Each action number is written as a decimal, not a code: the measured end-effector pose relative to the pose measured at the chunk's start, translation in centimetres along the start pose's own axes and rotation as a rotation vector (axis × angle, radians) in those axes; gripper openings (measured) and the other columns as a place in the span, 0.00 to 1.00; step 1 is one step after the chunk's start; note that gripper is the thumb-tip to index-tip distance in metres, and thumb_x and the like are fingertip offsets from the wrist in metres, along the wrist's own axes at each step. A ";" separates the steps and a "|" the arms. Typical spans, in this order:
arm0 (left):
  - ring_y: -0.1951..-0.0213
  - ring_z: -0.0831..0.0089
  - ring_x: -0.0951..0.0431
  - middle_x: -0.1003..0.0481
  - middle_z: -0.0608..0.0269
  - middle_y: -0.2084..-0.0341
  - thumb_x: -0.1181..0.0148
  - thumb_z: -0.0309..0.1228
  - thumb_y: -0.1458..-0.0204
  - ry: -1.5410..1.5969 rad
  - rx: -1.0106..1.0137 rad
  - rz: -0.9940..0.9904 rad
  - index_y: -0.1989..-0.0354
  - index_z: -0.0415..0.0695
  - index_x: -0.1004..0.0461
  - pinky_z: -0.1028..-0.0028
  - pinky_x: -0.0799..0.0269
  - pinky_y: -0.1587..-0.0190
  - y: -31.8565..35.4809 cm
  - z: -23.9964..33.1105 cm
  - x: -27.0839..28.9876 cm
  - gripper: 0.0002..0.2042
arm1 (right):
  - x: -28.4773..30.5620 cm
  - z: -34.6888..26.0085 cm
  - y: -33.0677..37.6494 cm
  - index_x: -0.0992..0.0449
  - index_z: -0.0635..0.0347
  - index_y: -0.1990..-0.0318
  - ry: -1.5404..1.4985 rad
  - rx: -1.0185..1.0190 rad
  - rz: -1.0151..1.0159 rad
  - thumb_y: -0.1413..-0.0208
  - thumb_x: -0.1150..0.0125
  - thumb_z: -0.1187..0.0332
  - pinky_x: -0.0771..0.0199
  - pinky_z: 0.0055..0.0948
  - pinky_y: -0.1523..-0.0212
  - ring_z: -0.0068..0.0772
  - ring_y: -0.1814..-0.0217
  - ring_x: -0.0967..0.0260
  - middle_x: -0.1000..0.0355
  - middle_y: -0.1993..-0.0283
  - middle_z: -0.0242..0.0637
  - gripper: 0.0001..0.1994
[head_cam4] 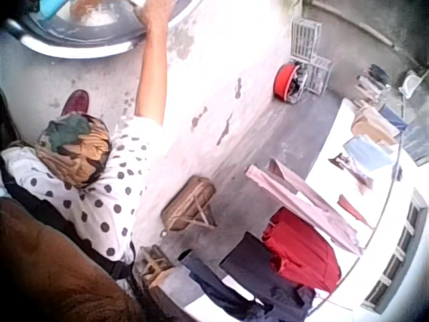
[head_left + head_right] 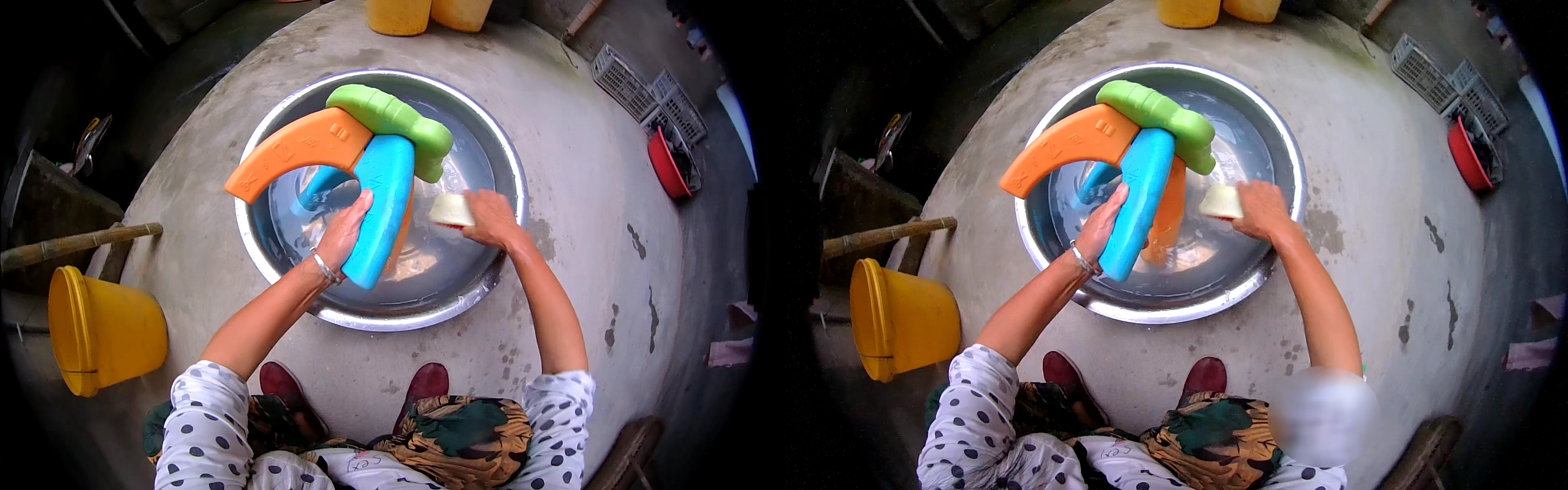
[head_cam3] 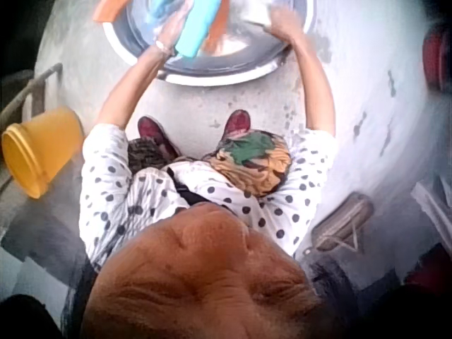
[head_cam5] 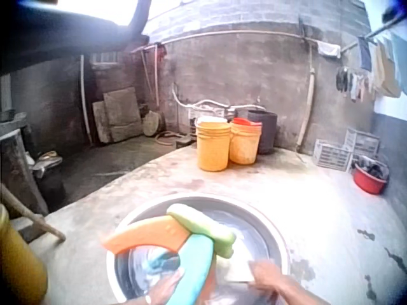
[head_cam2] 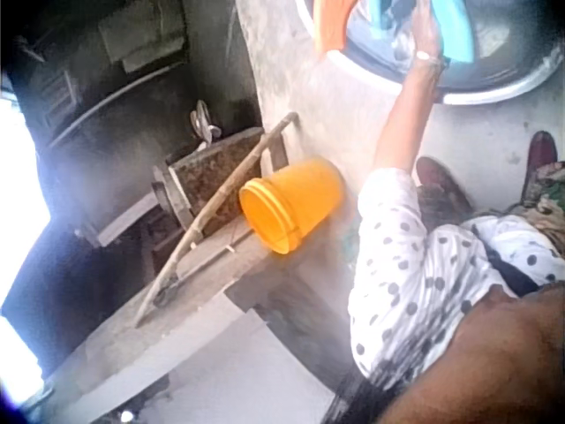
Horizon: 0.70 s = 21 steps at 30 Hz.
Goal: The person scrubs a small, multi-colored plastic stool with a brush and soap inside a metal basin filled with water. They rotate the stool to clean the legs and seat, then rinse it in the basin.
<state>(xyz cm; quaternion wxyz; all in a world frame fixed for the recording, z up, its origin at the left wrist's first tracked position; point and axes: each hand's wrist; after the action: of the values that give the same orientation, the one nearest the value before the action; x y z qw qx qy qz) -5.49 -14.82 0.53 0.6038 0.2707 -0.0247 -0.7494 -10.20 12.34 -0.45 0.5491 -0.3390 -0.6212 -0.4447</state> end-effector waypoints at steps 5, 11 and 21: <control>0.77 0.69 0.23 0.27 0.57 0.73 0.55 0.56 0.46 0.074 0.004 -0.022 0.51 0.38 0.36 0.71 0.23 0.74 -1.0 0.2 -0.2 0.30 | 1.2 -1.1 3.5 0.47 0.64 0.37 -0.526 -0.309 0.399 0.50 0.43 0.59 0.34 0.42 0.55 0.52 0.56 0.36 0.39 0.58 0.55 0.34; 0.76 0.69 0.24 0.28 0.57 0.71 0.52 0.56 0.47 0.144 0.060 0.034 0.50 0.38 0.37 0.71 0.24 0.76 -0.9 0.8 -1.8 0.30 | 1.9 -3.9 3.9 0.42 0.50 0.37 -0.529 -0.381 0.326 0.47 0.44 0.60 0.34 0.41 0.54 0.51 0.54 0.37 0.40 0.57 0.51 0.29; 0.75 0.69 0.23 0.27 0.56 0.70 0.54 0.56 0.46 0.052 0.041 0.088 0.52 0.37 0.35 0.71 0.24 0.76 -0.9 0.6 -1.7 0.30 | 4.6 -8.1 5.4 0.39 0.51 0.38 -0.879 -0.086 0.653 0.50 0.39 0.61 0.34 0.34 0.56 0.40 0.55 0.37 0.40 0.55 0.46 0.30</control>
<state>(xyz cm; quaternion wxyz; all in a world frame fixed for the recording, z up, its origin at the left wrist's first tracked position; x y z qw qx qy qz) -6.33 -13.22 1.31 0.6308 0.3009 -0.0363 -0.7143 -2.94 6.56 5.10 0.3331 -0.6900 -0.6359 -0.0926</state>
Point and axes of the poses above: each hand's wrist, its own y-axis away from the middle knuckle, its own x-axis out of the back of the hand, z = x × y
